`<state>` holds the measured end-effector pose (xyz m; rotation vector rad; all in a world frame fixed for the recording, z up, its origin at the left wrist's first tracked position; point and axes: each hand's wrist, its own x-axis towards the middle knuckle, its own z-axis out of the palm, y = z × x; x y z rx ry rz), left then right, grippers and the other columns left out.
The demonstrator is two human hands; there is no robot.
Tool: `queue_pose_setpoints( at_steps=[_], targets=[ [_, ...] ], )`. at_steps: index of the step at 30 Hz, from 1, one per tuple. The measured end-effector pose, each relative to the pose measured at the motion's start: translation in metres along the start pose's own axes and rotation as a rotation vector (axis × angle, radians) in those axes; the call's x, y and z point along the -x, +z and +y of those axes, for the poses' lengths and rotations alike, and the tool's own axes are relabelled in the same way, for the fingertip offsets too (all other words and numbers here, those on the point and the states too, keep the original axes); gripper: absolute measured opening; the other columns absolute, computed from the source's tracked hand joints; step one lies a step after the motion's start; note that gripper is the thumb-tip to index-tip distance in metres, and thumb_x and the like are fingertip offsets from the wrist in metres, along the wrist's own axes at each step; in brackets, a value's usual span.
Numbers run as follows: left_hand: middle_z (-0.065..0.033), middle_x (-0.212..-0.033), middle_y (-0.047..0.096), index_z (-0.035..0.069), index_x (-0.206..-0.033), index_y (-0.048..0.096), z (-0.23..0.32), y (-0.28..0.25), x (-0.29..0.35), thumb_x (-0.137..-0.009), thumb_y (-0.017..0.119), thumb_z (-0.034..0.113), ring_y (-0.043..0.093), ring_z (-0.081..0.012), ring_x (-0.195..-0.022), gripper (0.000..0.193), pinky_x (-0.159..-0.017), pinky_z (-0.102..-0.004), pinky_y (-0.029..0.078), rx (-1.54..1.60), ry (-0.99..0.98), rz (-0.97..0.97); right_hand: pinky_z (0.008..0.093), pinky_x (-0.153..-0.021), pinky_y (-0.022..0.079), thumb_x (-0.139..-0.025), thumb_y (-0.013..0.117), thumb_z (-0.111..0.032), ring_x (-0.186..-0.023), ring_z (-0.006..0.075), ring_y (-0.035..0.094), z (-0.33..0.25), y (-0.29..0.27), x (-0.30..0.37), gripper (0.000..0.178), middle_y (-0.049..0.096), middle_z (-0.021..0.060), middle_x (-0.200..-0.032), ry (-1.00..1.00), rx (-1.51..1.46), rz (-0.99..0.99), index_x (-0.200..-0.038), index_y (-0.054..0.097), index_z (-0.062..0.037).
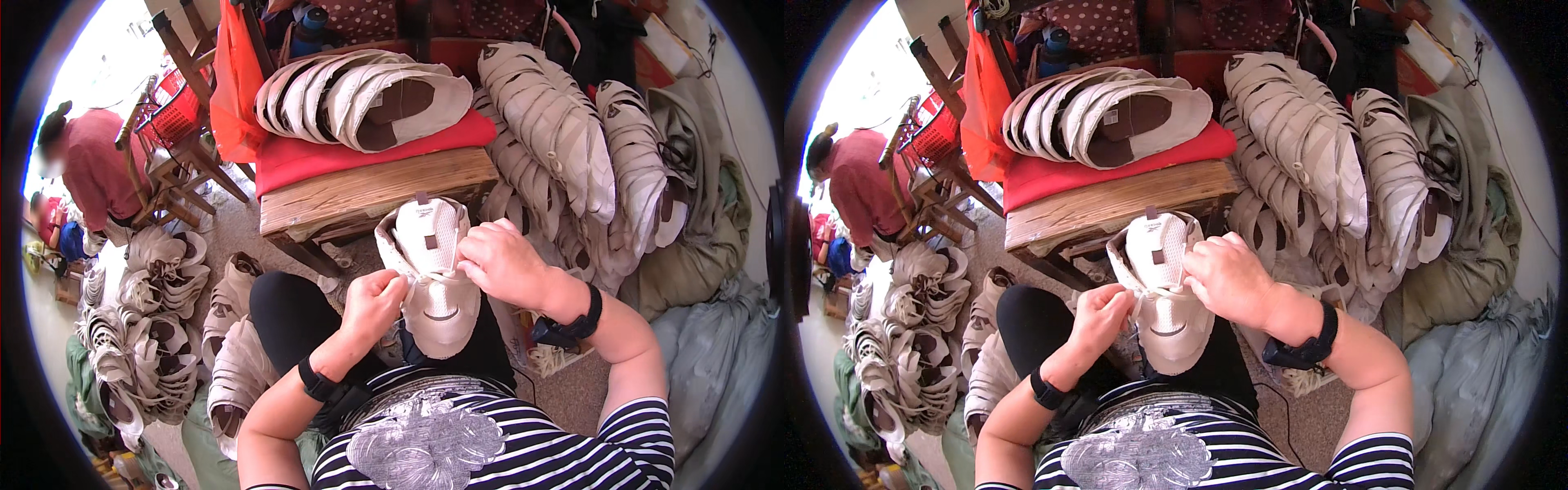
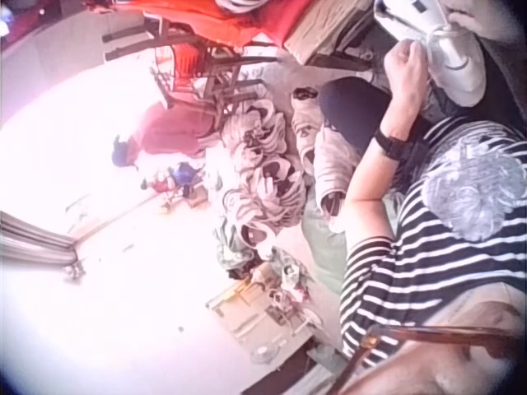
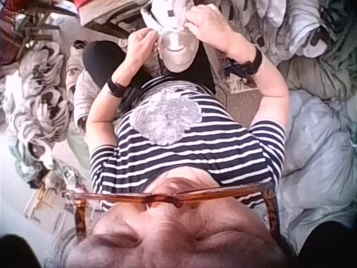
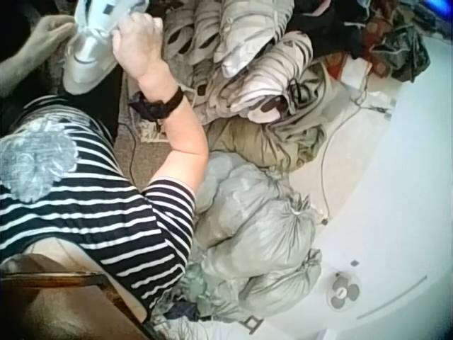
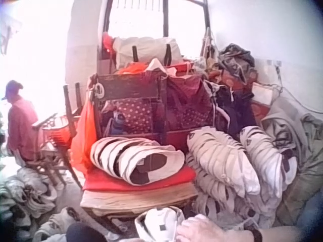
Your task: The recorder is lacing a white shoe upper in a workshop environment.
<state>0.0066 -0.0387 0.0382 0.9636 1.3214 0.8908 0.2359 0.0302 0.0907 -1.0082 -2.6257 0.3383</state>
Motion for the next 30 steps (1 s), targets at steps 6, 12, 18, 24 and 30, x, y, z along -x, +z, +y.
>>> queue_pose_setpoints(
  at_steps=[6,12,18,24,30],
  targets=[
    [-0.0136,-0.062,0.057,0.003,-0.065,0.054,0.006,0.001,-0.004,-0.083,0.062,0.014,0.056,-0.0346,-0.057,0.022,-0.055,-0.0415,0.046,-0.926,0.807,0.237,0.0397,-0.077,0.043,-0.078,0.066,-0.012,-0.089,0.0296,0.055,0.005,-0.014,-0.011,0.011,0.056,0.0091,-0.09,-0.178,0.105,-0.107,-0.084,0.059,-0.0072],
    [-0.0156,-0.065,0.059,0.002,-0.067,0.057,0.019,0.001,-0.001,-0.088,0.058,0.02,0.062,-0.0337,-0.061,0.027,-0.057,-0.043,0.049,-0.959,0.5,0.052,0.0407,-0.075,0.05,-0.072,0.069,-0.007,-0.092,0.031,0.058,0.015,-0.014,-0.025,0.029,0.054,0.0123,-0.103,-0.342,0.067,-0.081,-0.099,0.057,-0.0041],
    [-0.0128,-0.077,0.062,0.004,-0.082,0.062,0.027,-0.008,-0.008,-0.087,0.062,0.024,0.066,-0.0306,-0.068,0.02,-0.059,-0.0421,0.053,-1.16,0.417,-0.131,0.0411,-0.072,0.054,-0.069,0.071,-0.005,-0.09,0.033,0.063,0.019,-0.026,-0.039,0.037,0.054,0.0134,-0.105,-0.393,-0.006,-0.273,-0.102,0.055,-0.0038],
    [-0.0107,-0.102,0.055,0.006,-0.097,0.054,0.072,0.006,0.006,-0.074,0.075,0.013,0.065,-0.0298,-0.08,0.031,-0.067,-0.0409,0.054,-1.278,0.778,0.204,0.043,-0.067,0.054,-0.069,0.073,-0.013,-0.084,0.0323,0.064,0.034,-0.014,-0.038,0.032,0.056,0.0116,-0.098,-0.398,0.031,-0.321,-0.095,0.057,-0.0049],
    [-0.0077,-0.087,0.055,0.01,-0.089,0.055,0.057,-0.022,-0.026,-0.076,0.074,0.02,0.061,-0.0298,-0.083,0.025,-0.071,-0.0409,0.049,-1.187,0.814,-0.152,0.0438,-0.065,0.052,-0.076,0.072,-0.021,-0.079,0.0319,0.063,0.033,-0.011,-0.031,0.023,0.056,0.0094,-0.094,-0.317,0.061,-0.269,-0.092,0.059,-0.0096]
  ],
)
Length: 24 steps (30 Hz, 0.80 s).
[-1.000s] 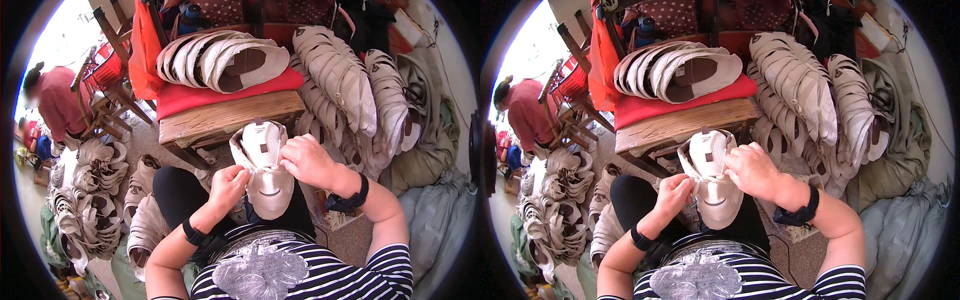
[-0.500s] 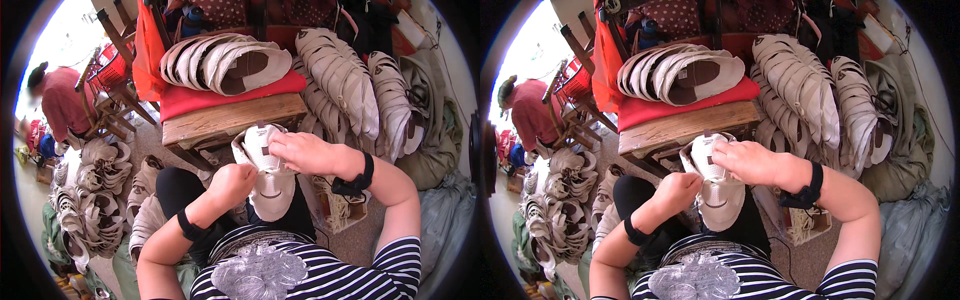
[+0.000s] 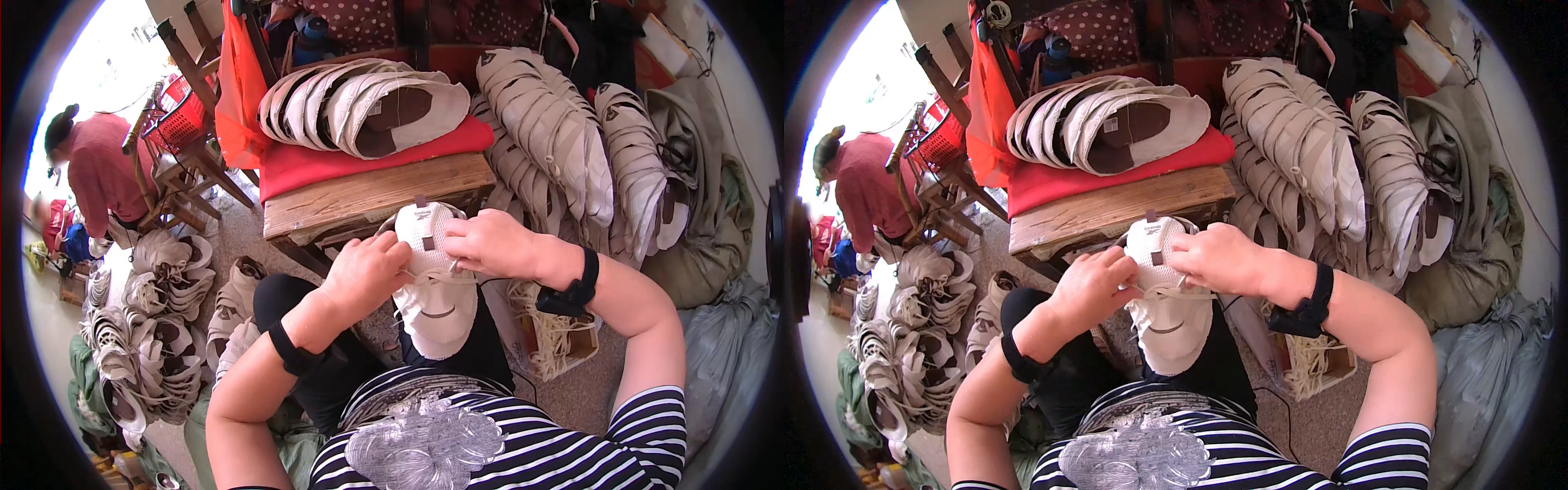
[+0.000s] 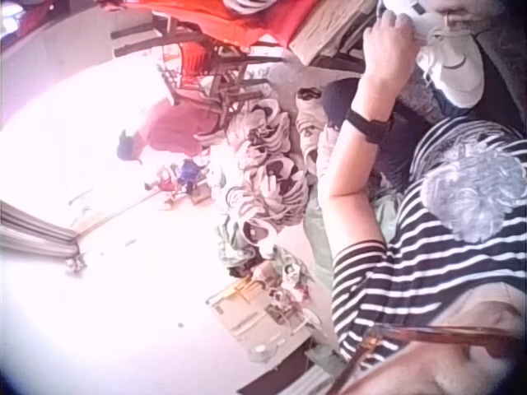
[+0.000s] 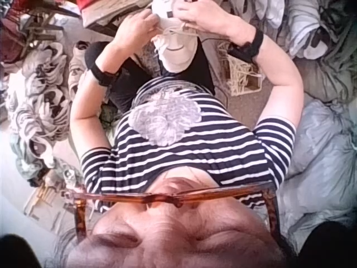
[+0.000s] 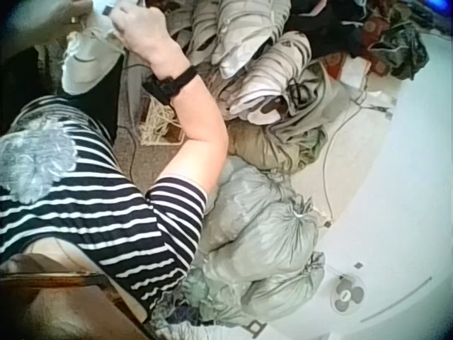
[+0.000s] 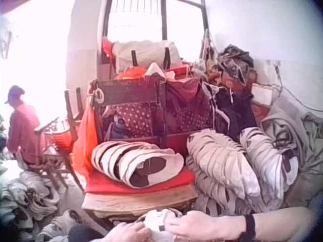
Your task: The recorder is lacing a white shoe upper in a workshop environment.
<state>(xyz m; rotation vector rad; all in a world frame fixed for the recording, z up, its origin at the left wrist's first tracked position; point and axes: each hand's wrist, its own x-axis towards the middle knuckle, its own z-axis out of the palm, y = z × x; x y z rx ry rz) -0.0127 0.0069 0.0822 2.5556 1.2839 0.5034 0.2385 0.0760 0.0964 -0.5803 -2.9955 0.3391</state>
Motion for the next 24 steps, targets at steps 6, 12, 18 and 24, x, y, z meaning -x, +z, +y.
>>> queue_pose_setpoints(
  at_steps=[6,12,18,24],
  targets=[
    [-0.0075,-0.089,0.057,0.007,-0.077,0.068,-0.003,0.008,-0.005,-0.082,0.069,0.025,0.059,-0.0276,-0.09,0.019,-0.075,-0.0389,0.046,-0.012,-0.145,-0.069,0.0424,-0.071,0.051,-0.082,0.069,-0.03,-0.083,0.0306,0.063,-0.013,0.006,-0.004,0.021,0.058,0.0097,-0.096,0.315,-0.282,0.044,-0.084,0.066,-0.0089],
    [-0.0088,-0.086,0.056,0.002,-0.073,0.07,-0.006,0.023,-0.005,-0.079,0.073,0.025,0.057,-0.0244,-0.084,0.024,-0.073,-0.0338,0.047,0.336,-0.355,-0.01,0.036,-0.071,0.048,-0.081,0.071,-0.024,-0.081,0.024,0.059,-0.01,0.036,-0.009,0.023,0.055,0.0093,-0.09,0.447,-0.502,0.202,-0.074,0.065,-0.0033],
    [-0.0046,-0.084,0.053,0.001,-0.069,0.069,0.008,0.041,-0.002,-0.081,0.076,0.021,0.054,-0.0158,-0.079,0.024,-0.069,-0.0279,0.044,0.595,-0.591,0.269,0.0279,-0.067,0.044,-0.082,0.074,-0.016,-0.076,0.0135,0.054,-0.024,0.047,-0.009,0.019,0.053,0.0041,-0.087,0.612,-0.679,0.449,-0.074,0.064,-0.001],
    [-0.0014,-0.087,0.051,0.001,-0.069,0.069,0.043,-0.014,-0.022,-0.087,0.073,0.016,0.047,-0.0117,-0.084,0.023,-0.07,-0.0251,0.038,0.736,-0.478,0.604,0.0238,-0.065,0.043,-0.089,0.07,-0.017,-0.074,0.0088,0.052,-0.046,0.006,-0.016,0.018,0.051,-0.0002,-0.087,0.518,-0.763,0.488,-0.08,0.066,-0.0016]
  ],
)
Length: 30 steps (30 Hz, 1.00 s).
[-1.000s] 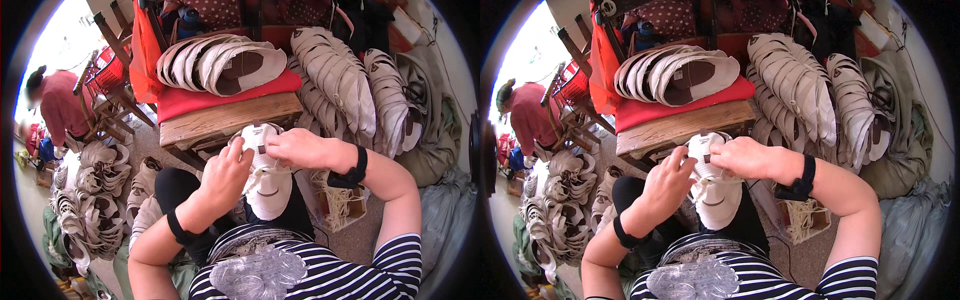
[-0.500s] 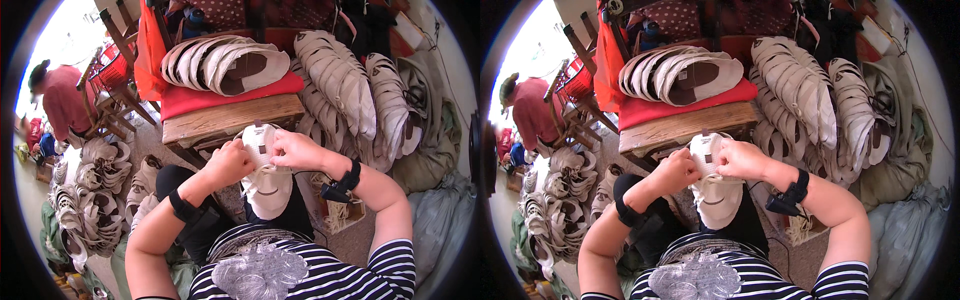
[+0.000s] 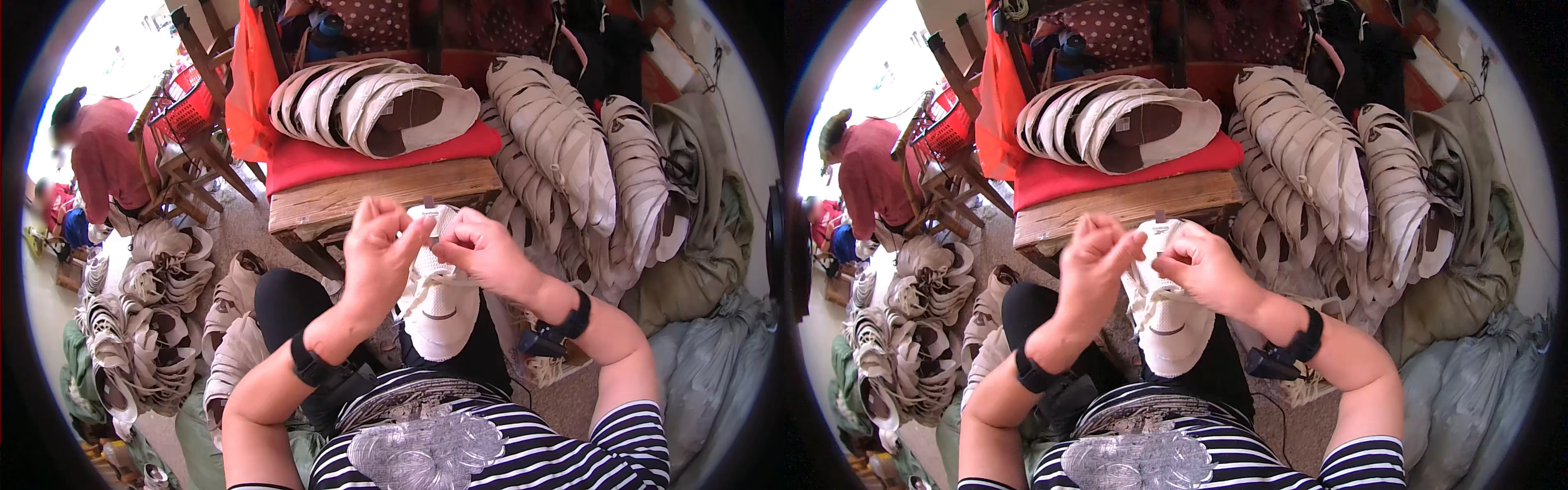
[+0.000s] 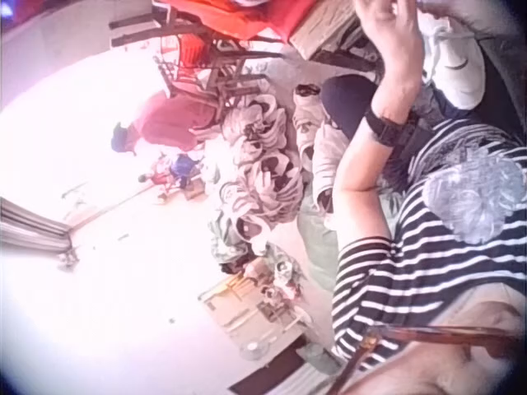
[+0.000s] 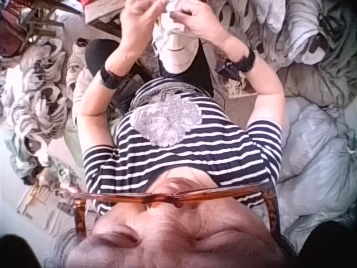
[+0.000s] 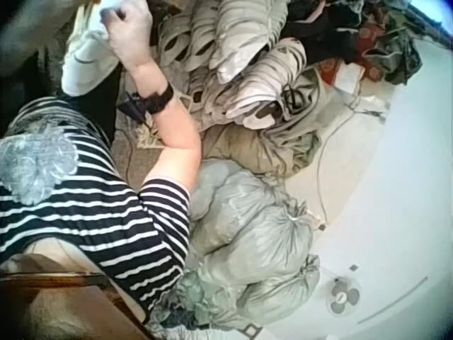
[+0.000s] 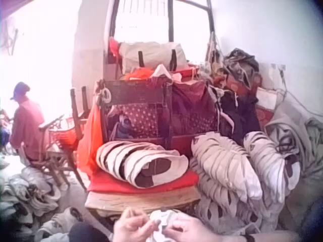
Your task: The recorder is lacing a white shoe upper in a workshop environment.
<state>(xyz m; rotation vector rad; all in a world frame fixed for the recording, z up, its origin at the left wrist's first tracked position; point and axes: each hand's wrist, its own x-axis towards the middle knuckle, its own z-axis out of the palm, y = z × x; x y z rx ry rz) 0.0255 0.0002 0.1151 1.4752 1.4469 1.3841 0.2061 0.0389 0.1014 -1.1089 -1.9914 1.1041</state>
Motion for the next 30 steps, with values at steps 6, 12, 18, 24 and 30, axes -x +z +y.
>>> queue_pose_setpoints(
  at_steps=[6,12,18,24,30],
  targets=[
    [-0.0042,-0.092,0.055,0.0,-0.077,0.068,0.036,-0.011,-0.031,-0.088,0.071,0.013,0.051,-0.0129,-0.09,0.017,-0.076,-0.0234,0.041,-0.018,0.424,0.058,0.0232,-0.068,0.048,-0.096,0.062,-0.019,-0.071,0.0081,0.058,-0.073,-0.028,-0.01,0.02,0.059,0.0004,-0.097,-0.043,-0.631,-0.23,-0.089,0.063,-0.0006],
    [0.0004,-0.082,0.062,0.003,-0.104,0.062,-0.003,-0.005,-0.04,-0.099,0.057,0.032,0.051,-0.0078,-0.061,0.03,-0.061,-0.0205,0.045,0.503,-0.255,-0.333,0.02,-0.055,0.048,-0.1,0.054,-0.023,-0.055,0.0063,0.058,-0.086,-0.034,-0.016,0.022,0.063,0.004,-0.077,0.113,-0.697,-0.396,-0.096,0.06,-0.0028],
    [0.002,-0.077,0.059,0.007,-0.106,0.064,-0.006,-0.015,-0.017,-0.103,0.036,0.051,0.046,-0.0054,-0.055,0.053,-0.054,-0.0206,0.038,0.312,-0.169,-1.131,0.0206,-0.062,0.049,-0.101,0.045,-0.011,-0.064,0.0028,0.051,-0.167,-0.172,-0.043,0.016,0.054,0.0051,-0.093,-0.623,-0.794,-0.318,-0.104,0.056,-0.0005],
    [0.0035,-0.056,0.035,0.011,-0.059,0.041,0.052,-0.03,-0.018,-0.106,0.029,0.044,0.031,-0.0079,-0.053,0.059,-0.052,-0.025,0.027,0.551,-0.11,-0.776,0.0242,-0.084,0.051,-0.09,0.059,0.0,-0.093,0.0105,0.059,-0.088,-0.119,-0.057,0.032,0.057,0.0068,-0.117,-0.515,0.495,0.388,-0.121,0.059,-0.007],
    [0.0003,-0.052,0.035,0.008,-0.056,0.04,0.037,-0.023,-0.024,-0.107,0.032,0.04,0.031,-0.0114,-0.05,0.06,-0.051,-0.0276,0.027,0.476,-0.082,-0.549,0.04,-0.071,0.051,-0.078,0.068,-0.008,-0.084,0.0307,0.061,-0.023,-0.037,0.018,0.019,0.052,0.0132,-0.098,-0.293,0.555,-0.266,-0.094,0.058,-0.0073]
  ],
)
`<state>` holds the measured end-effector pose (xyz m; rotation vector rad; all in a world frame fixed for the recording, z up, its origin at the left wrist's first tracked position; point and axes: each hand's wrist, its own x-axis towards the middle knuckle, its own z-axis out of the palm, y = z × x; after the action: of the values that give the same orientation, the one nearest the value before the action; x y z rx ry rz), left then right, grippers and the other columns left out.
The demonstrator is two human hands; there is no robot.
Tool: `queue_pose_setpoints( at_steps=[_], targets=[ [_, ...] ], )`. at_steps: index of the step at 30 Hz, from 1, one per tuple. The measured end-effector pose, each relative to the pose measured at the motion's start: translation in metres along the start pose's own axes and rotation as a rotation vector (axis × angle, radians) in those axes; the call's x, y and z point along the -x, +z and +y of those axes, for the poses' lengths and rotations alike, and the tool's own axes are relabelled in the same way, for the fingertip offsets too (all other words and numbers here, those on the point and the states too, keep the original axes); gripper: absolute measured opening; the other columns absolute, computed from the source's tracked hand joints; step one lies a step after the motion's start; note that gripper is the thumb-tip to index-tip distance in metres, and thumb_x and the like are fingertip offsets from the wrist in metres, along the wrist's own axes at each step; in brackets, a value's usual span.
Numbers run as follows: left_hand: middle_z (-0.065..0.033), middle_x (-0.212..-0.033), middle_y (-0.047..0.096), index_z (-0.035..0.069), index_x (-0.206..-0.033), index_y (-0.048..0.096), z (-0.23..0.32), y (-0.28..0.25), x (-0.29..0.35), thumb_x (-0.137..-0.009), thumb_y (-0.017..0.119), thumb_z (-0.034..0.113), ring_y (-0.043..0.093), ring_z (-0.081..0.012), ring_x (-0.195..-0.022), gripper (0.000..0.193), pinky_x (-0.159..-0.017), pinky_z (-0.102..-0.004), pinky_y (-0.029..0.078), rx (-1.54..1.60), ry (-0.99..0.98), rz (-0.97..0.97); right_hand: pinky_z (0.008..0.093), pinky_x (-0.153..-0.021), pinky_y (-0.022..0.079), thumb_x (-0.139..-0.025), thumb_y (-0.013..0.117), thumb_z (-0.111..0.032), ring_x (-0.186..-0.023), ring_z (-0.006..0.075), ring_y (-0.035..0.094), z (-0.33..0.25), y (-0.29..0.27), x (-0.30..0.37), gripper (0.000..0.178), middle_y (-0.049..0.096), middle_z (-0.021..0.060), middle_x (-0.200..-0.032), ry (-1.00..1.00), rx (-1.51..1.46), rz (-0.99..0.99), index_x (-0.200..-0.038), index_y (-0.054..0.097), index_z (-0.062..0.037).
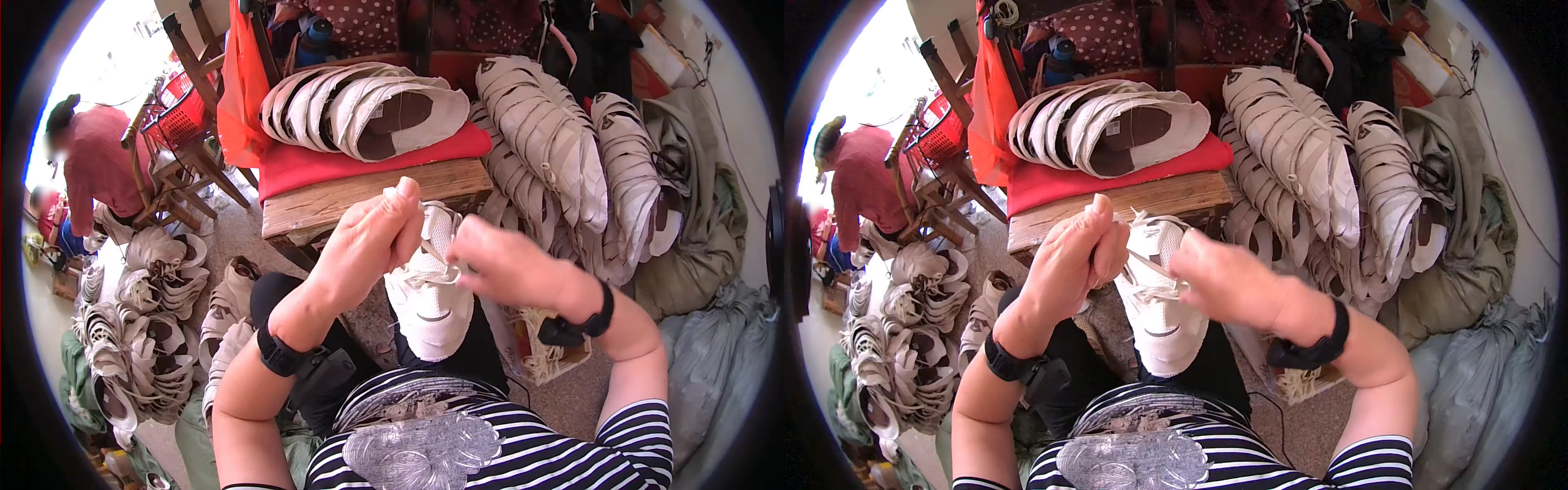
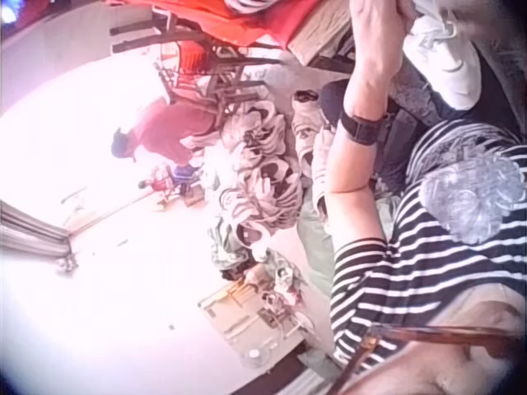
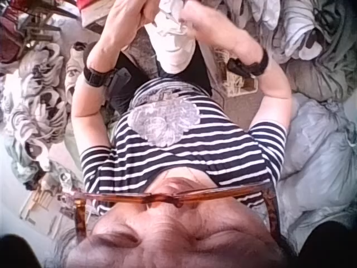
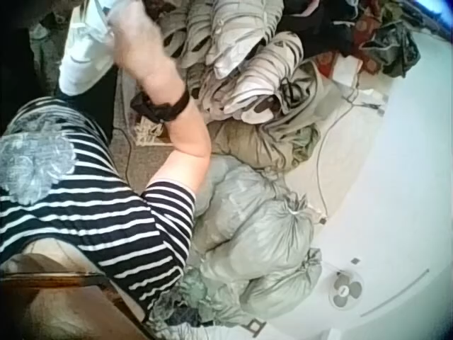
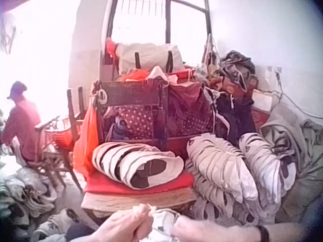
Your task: The recorder is lacing a white shoe upper in a workshop environment.
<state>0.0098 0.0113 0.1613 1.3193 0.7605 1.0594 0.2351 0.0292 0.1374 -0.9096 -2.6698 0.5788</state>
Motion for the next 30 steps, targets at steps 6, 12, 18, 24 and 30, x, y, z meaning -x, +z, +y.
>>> queue_pose_setpoints(
  at_steps=[6,12,18,24,30],
  targets=[
    [0.0036,-0.056,0.036,0.01,-0.063,0.042,-0.008,-0.006,0.0,-0.106,0.035,0.036,0.03,-0.0063,-0.054,0.051,-0.051,-0.0254,0.025,0.088,-0.05,0.058,0.0378,-0.067,0.05,-0.077,0.069,-0.012,-0.078,0.0327,0.06,0.02,0.053,0.013,0.02,0.052,0.0138,-0.09,-0.027,0.031,0.149,-0.09,0.057,-0.0028],
    [0.0004,-0.053,0.035,0.008,-0.058,0.04,0.002,0.015,0.003,-0.107,0.032,0.036,0.029,-0.0101,-0.048,0.057,-0.048,-0.0265,0.026,0.134,-0.076,0.07,0.0297,-0.064,0.043,-0.081,0.07,-0.012,-0.072,0.02,0.051,0.048,0.062,0.009,0.019,0.05,0.01,-0.085,0.289,-0.581,-0.044,-0.079,0.054,-0.002],
    [0.0007,-0.053,0.034,0.01,-0.057,0.036,0.05,0.045,0.032,-0.107,0.029,0.036,0.025,-0.0104,-0.045,0.056,-0.046,-0.0272,0.022,0.091,0.172,0.037,0.0342,-0.06,0.048,-0.084,0.071,-0.018,-0.063,0.0235,0.057,0.016,0.054,0.008,0.02,0.055,0.0093,-0.072,0.235,-0.302,0.351,-0.078,0.059,-0.0035],
    [-0.0003,-0.053,0.035,0.009,-0.056,0.039,0.046,0.027,0.012,-0.107,0.028,0.041,0.023,-0.0108,-0.042,0.061,-0.047,-0.0276,0.024,0.155,0.113,0.092,0.036,-0.066,0.05,-0.088,0.068,-0.017,-0.078,0.024,0.064,-0.015,0.047,0.005,0.015,0.063,0.0116,-0.091,0.281,-0.406,0.202,-0.093,0.064,-0.0038],
    [-0.0052,-0.077,0.06,0.0,-0.102,0.063,0.035,0.004,0.001,-0.105,0.036,0.036,0.038,-0.0054,-0.043,0.045,-0.043,-0.0203,0.031,0.287,0.079,0.211,0.0256,-0.077,0.047,-0.097,0.057,-0.019,-0.084,0.0085,0.059,-0.01,0.047,-0.028,0.019,0.063,0.002,-0.088,0.147,-1.049,0.092,-0.104,0.065,-0.0031]
  ],
)
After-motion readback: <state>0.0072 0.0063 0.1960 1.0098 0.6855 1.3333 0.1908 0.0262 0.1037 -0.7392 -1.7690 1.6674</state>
